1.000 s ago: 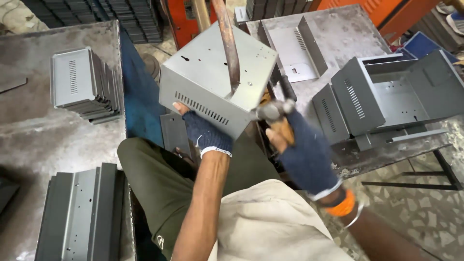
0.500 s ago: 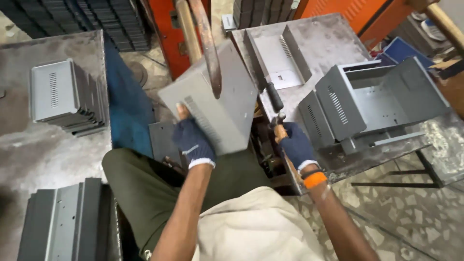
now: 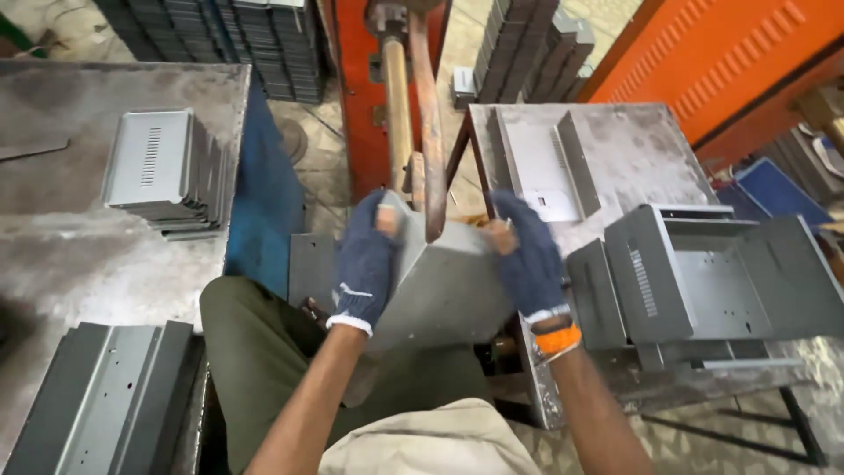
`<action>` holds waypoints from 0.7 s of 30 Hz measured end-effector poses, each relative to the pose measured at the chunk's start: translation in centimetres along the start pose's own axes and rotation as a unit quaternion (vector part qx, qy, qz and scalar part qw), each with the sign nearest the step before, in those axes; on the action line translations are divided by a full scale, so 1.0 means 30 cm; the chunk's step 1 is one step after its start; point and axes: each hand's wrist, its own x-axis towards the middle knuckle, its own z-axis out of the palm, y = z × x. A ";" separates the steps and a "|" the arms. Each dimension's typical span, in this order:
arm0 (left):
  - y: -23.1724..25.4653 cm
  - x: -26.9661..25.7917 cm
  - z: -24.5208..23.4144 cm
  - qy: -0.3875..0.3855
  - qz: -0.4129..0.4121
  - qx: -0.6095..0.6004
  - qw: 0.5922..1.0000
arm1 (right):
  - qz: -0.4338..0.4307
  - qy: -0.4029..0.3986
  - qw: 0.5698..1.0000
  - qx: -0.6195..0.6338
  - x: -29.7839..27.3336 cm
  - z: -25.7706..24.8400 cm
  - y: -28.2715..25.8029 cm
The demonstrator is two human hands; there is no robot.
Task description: The person places a painted sheet metal panel into a manual bending machine and pulls the lever to fold its edges, working around the panel to form a box enclosure. They hammer a seam, set the finished enclosure on a stack, and pick up the next panel to repeat the process.
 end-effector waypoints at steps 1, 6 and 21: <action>-0.036 0.041 0.016 -0.050 0.038 -0.003 0.998 | 0.039 -0.118 0.992 0.038 0.032 0.043 0.011; -0.126 0.161 0.038 -0.144 0.109 -0.028 0.983 | 0.176 -0.329 0.927 -0.033 0.208 0.120 0.008; -0.237 0.160 0.106 -0.208 0.268 -0.345 0.875 | -0.105 -0.242 0.924 -0.276 0.288 -0.029 -0.095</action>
